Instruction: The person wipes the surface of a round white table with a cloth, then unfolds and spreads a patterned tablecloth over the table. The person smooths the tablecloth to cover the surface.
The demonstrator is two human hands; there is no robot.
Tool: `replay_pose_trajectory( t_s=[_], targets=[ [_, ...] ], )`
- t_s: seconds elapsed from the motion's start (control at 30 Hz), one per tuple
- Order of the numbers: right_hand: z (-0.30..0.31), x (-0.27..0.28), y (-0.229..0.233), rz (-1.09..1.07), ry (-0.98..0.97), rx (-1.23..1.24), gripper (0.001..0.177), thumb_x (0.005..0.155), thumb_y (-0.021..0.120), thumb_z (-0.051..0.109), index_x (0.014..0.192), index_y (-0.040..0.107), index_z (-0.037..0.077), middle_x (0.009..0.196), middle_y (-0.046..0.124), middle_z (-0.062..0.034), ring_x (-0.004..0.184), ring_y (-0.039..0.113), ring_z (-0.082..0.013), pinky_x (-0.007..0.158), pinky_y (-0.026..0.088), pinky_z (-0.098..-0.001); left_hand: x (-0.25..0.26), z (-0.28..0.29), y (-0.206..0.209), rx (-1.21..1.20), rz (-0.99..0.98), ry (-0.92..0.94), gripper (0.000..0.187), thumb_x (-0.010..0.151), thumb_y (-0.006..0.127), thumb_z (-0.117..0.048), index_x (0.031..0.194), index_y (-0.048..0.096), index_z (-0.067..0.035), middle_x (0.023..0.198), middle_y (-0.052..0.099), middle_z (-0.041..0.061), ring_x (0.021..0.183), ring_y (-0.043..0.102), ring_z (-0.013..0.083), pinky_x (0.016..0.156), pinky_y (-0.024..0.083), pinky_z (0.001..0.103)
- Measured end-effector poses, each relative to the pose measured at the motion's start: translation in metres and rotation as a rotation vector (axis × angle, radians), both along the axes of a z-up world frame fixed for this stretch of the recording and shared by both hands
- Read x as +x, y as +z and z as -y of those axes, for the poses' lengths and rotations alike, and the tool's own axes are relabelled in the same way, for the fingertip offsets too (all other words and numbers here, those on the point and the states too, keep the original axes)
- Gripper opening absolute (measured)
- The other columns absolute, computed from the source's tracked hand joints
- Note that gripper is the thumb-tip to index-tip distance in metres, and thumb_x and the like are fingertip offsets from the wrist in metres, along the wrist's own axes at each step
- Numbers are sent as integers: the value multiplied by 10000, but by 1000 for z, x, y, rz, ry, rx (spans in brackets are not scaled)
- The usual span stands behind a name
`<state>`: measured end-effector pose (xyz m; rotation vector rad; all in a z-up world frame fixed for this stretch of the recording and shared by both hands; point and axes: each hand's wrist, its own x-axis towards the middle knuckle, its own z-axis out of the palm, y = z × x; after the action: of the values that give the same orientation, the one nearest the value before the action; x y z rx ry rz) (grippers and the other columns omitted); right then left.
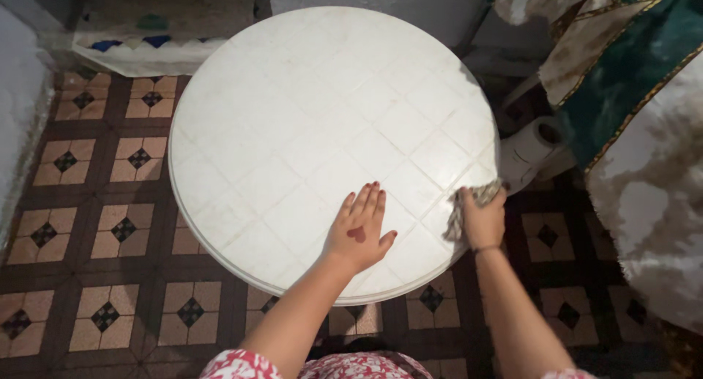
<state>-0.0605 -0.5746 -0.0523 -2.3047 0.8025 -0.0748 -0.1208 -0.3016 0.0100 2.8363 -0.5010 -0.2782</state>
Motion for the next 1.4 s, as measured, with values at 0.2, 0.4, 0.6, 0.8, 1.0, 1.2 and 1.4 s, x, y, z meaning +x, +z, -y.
replay_pose_trajectory(
  t_s=[0.2,0.4,0.6,0.8,1.0,1.2,1.4],
  targets=[
    [-24,-32,7,26,30,-72,1089,796,753,571,1620,248,69,1417,496,-335,1246,549,-516,1024,471,-534,37,6,6,24,13,-52,829,958,481,-533,1575,255,-28,1674,195,128,1551,139,241,1250,100,442],
    [-1,16,11,-83,38,-106,1076,793,735,628,1601,280,83,1400,524,-311,1217,573,-502,997,484,-535,72,-10,30,97,-150,-41,770,934,499,-579,1594,260,-263,1693,147,57,1562,100,226,1256,85,455],
    [36,70,-11,-50,91,-83,819,835,747,636,1302,590,-18,1203,693,-278,1134,662,-443,981,516,-477,82,-11,13,42,-60,-18,787,935,503,-576,1589,267,-208,1680,183,35,1550,124,219,1254,92,446],
    [57,115,-20,6,199,-21,745,844,744,596,1249,641,-21,1179,708,-250,1113,664,-419,969,501,-456,84,-12,4,49,-26,-31,816,935,501,-574,1585,261,-143,1674,194,53,1542,137,230,1245,104,449],
    [70,156,-36,-3,237,85,667,873,739,524,1234,685,-34,1159,737,-229,1087,703,-364,964,520,-424,86,-13,5,28,-23,-37,824,923,522,-569,1582,271,-141,1677,199,61,1543,149,229,1245,111,463],
    [77,182,-51,103,279,43,674,880,798,465,1267,596,-48,1143,708,-221,1049,686,-339,921,515,-404,87,-12,6,14,-46,-24,817,926,519,-560,1583,273,-144,1682,193,59,1549,143,230,1248,106,462],
    [54,157,-21,-1,212,66,651,875,718,524,1235,642,-13,1145,733,-218,1065,704,-363,937,524,-436,85,-13,8,20,-55,-17,814,923,506,-567,1584,262,-158,1681,184,36,1544,137,211,1249,95,448]
  ],
)
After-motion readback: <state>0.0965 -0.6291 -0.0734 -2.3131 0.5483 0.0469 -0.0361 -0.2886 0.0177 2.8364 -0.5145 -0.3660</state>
